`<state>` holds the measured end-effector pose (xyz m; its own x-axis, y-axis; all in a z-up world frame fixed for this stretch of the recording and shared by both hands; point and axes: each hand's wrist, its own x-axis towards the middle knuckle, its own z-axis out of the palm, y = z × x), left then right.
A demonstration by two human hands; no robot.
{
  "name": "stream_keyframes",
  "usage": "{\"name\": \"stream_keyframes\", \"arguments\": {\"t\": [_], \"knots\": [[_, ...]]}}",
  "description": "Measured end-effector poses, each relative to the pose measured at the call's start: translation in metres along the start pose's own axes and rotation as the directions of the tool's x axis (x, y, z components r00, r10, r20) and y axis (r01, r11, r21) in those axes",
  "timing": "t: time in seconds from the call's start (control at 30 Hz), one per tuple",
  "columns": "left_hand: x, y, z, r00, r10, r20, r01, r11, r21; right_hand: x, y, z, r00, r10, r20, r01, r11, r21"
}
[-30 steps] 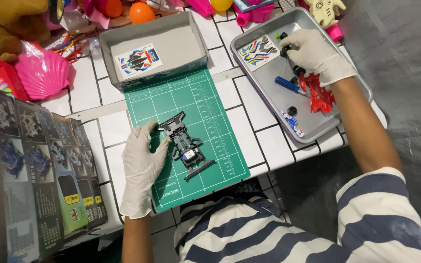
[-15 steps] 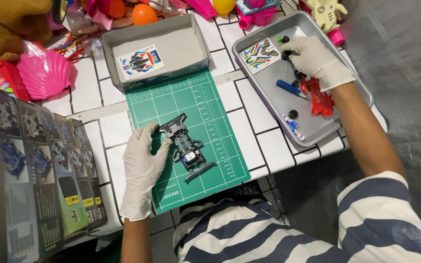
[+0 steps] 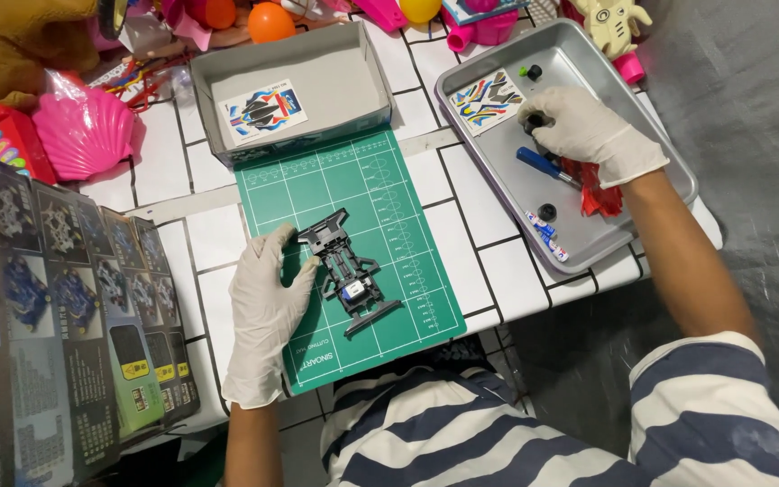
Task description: Assembling the internal components of a toy car chassis, including gears and a motor
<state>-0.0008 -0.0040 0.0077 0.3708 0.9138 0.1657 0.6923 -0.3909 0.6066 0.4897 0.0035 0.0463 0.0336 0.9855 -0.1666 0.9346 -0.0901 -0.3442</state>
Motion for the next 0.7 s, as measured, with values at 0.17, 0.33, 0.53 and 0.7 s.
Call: {"name": "stream_keyframes", "arguments": {"t": [0.17,0.33,0.53,0.7], "knots": [[0.0,-0.002,0.001,1.0,0.021,-0.01,-0.021,1.0,0.004,0.01,0.036,0.016,0.999,-0.027,-0.037,0.029,0.998,0.055],[-0.001,-0.003,0.001,1.0,0.021,-0.017,-0.021,1.0,0.001,0.016,0.051,0.026,0.994,-0.098,-0.037,0.095,0.993,-0.074],[0.001,-0.004,0.003,1.0,0.017,-0.012,-0.017,1.0,0.009,0.027,0.08,0.039,0.993,-0.118,0.021,0.12,0.985,-0.123],[0.0,-0.003,0.001,0.999,0.035,-0.016,-0.035,0.999,-0.002,0.025,0.082,0.043,0.981,-0.195,-0.021,0.182,0.946,-0.266]]}}
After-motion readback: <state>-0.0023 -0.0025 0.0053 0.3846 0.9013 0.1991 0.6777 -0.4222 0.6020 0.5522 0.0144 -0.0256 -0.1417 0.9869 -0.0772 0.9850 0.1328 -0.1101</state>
